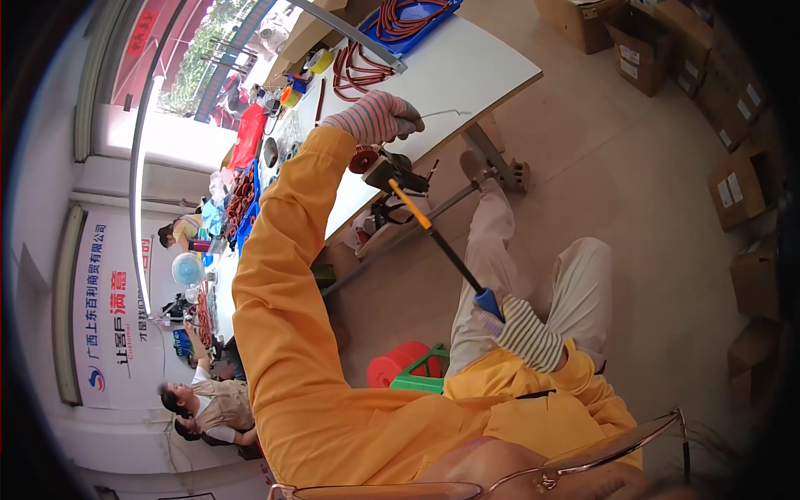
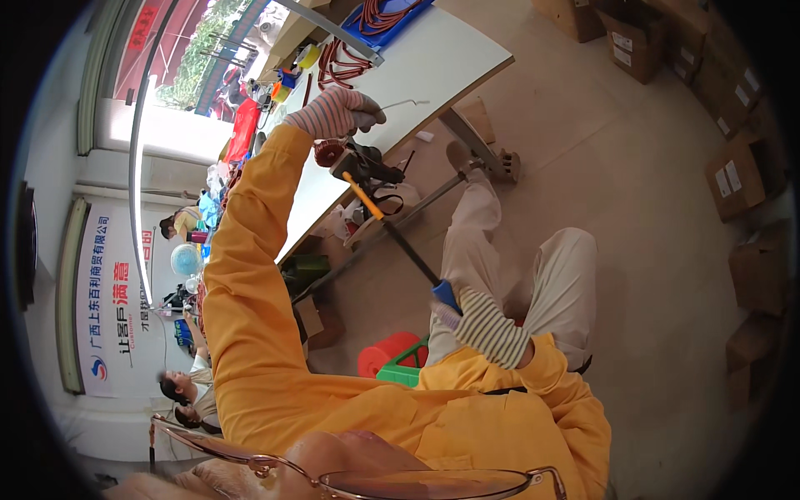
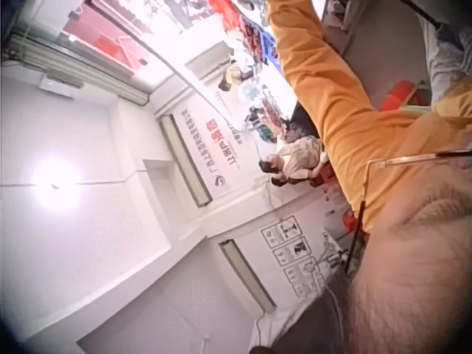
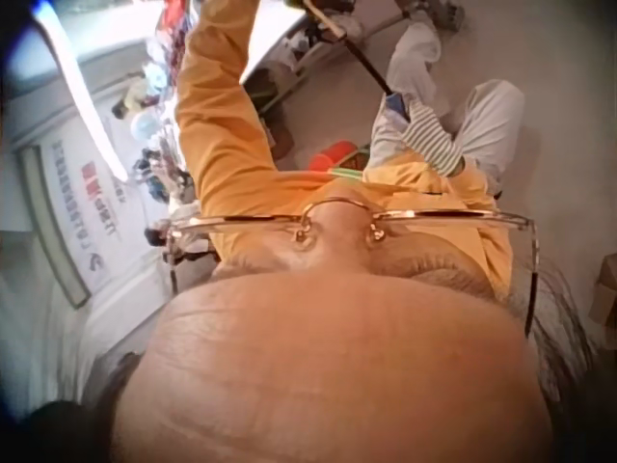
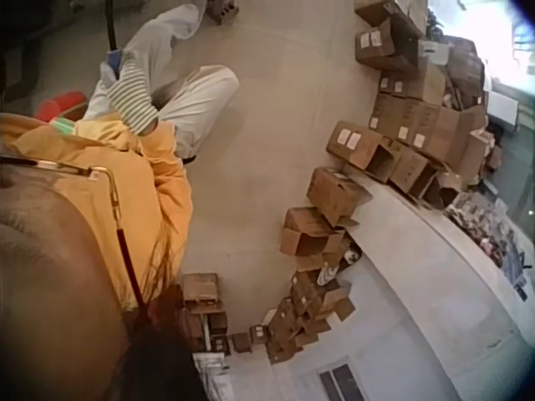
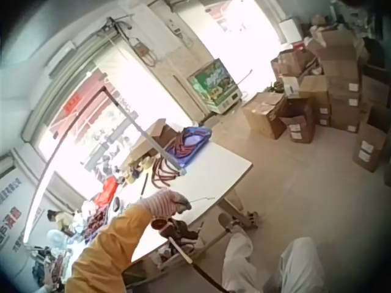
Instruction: The person removes a wound core from a clamp, secures a new core into the clamp, and winds a wire through it using a hook tool.
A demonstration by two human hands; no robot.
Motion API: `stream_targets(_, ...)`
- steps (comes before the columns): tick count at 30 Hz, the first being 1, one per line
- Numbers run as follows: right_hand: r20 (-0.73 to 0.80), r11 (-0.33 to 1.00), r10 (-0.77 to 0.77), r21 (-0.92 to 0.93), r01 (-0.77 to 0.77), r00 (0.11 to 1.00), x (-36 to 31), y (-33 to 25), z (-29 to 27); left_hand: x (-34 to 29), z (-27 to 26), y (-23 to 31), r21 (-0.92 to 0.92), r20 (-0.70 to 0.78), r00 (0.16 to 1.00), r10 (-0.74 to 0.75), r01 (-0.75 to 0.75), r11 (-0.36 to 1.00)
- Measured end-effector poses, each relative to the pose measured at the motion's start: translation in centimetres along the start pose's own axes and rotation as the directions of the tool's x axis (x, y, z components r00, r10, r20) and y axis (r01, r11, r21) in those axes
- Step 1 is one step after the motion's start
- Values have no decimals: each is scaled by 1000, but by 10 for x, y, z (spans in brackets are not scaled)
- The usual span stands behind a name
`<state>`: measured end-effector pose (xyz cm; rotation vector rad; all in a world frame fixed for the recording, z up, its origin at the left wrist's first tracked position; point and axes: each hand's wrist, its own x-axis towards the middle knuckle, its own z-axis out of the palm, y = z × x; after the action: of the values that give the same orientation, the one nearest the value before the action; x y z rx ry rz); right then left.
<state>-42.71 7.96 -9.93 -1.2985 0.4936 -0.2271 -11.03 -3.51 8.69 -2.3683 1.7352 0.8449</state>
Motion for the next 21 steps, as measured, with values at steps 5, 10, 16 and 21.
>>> stream_targets(5, 114, 984, -34, 176, 13, 993, 11, 10, 16, 11, -9, -18, -102, -56, 998, 6, -11, 995)
stream_targets(10, 443, 629, 217, 617, -472, 870, 33, 14, 21, 19, -7, -54, -203, -213, 974, 73, -117, 972)
stream_targets(16, 426, 849, 194, 379, -369, 884, 59, -20, 19, 24, 12, -102, -323, -372, 927, -40, -88, 942)
stream_targets(21, 295, 826, 187, 469, -313, 937, 91, -72, 46, 10, 45, -151, -559, -538, 829, -153, -215, 801)
